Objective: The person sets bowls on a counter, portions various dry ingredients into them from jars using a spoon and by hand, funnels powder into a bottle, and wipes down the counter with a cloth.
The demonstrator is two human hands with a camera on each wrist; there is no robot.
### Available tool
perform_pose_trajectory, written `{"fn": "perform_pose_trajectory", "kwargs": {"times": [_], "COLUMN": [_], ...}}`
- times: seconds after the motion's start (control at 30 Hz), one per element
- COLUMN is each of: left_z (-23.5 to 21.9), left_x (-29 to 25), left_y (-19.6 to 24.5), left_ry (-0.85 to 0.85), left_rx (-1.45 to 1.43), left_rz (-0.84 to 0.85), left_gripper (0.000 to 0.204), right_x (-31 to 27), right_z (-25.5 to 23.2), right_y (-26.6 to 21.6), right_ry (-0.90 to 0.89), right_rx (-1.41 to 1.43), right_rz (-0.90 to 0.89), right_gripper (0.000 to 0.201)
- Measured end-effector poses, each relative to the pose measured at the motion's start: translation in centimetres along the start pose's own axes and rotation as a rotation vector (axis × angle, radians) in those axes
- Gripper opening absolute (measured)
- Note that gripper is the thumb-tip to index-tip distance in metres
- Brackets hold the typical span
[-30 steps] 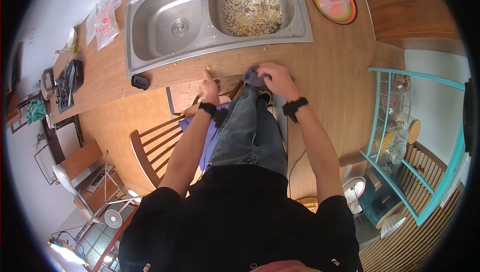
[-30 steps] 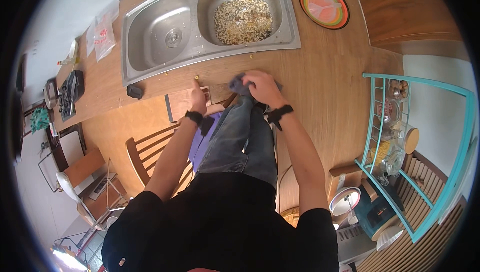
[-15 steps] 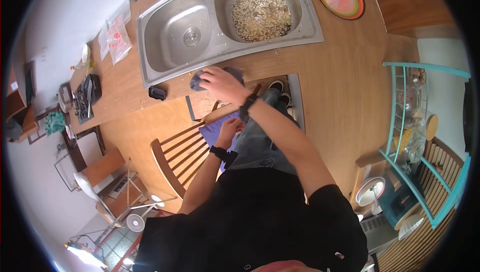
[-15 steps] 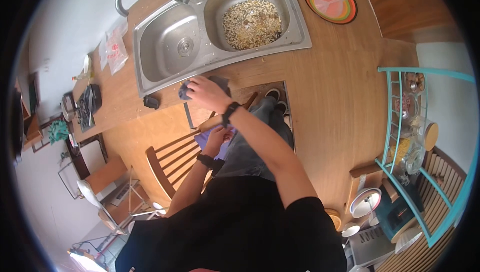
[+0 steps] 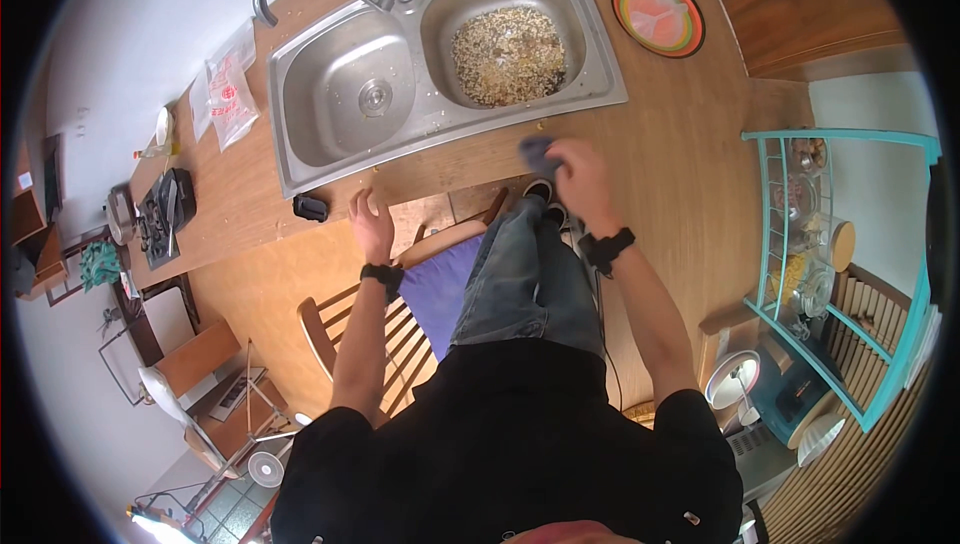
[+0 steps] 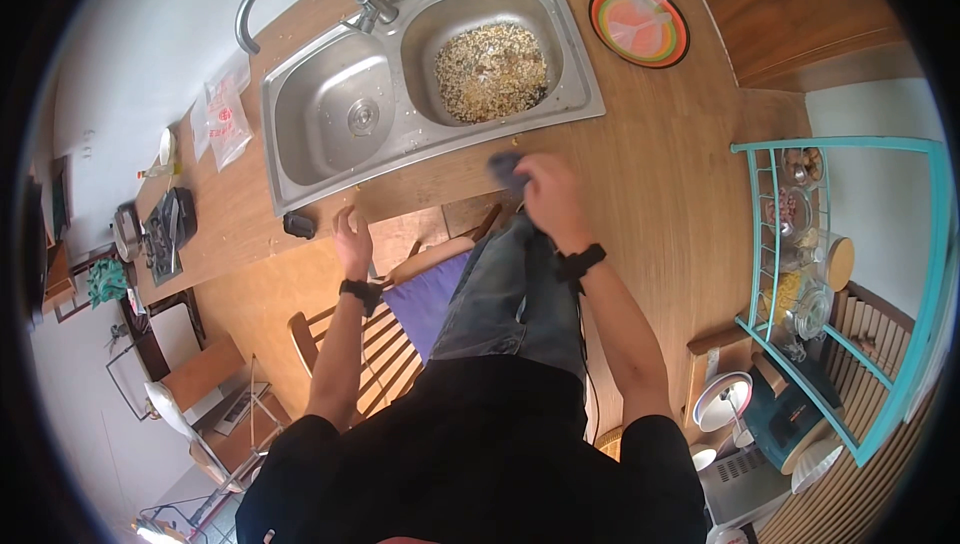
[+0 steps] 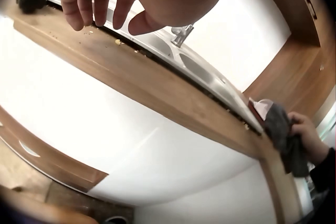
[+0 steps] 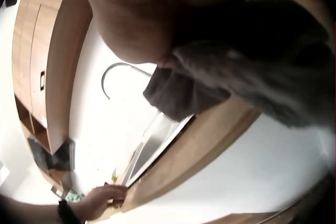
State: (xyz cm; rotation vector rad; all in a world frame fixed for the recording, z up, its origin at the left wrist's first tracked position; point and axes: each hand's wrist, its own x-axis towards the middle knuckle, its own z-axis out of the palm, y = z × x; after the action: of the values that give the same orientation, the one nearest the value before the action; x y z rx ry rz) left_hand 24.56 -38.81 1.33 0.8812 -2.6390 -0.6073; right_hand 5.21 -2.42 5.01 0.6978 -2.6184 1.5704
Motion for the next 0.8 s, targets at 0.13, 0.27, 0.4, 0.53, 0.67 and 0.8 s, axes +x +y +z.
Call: {"fn": "perform_pose_trajectory", "kwargs": {"times": [0.13, 0.27, 0.4, 0.53, 0.67, 0.8], "left_z": [2.4, 3.5, 4.2, 3.7, 5.3, 7.7], "left_x": [1.7, 2.0, -0.8, -6.2, -7.8, -3.8], "left_y": [-0.2, 1.1, 4.8, 11.0, 13.1, 16.8], "left_ry": [-0.007, -0.036, -0.163, -0.306, -0.387, -0.362], "left_rx": [0.141, 0.208, 0.077, -0.133, -0.238, -0.06], "left_rz": [0.204, 0.172, 0.429, 0.537, 0.342, 0.205], "left_gripper": [0.029, 0.034, 0.032, 0.028, 0.032, 0.039], "right_x": [3.3, 1.9, -2.6, -7.1, -6.1, -4.6], "right_z": [1.9, 6.6, 6.8, 4.4, 0.7, -1.8], "right_y": [2.3, -0.5, -1.7, -0.3, -0.3, -0.4], "right_ry": [0.121, -0.01, -0.253, -0.469, -0.16, 0.087], "right_rx": [-0.383, -0.436, -0.328, -0.162, -0.074, -0.098], "right_rz": [0.075, -0.095, -0.252, -0.092, 0.029, 0.239], "right_gripper": [0.022, 0.016, 0.009, 0.015, 0.022, 0.024]}}
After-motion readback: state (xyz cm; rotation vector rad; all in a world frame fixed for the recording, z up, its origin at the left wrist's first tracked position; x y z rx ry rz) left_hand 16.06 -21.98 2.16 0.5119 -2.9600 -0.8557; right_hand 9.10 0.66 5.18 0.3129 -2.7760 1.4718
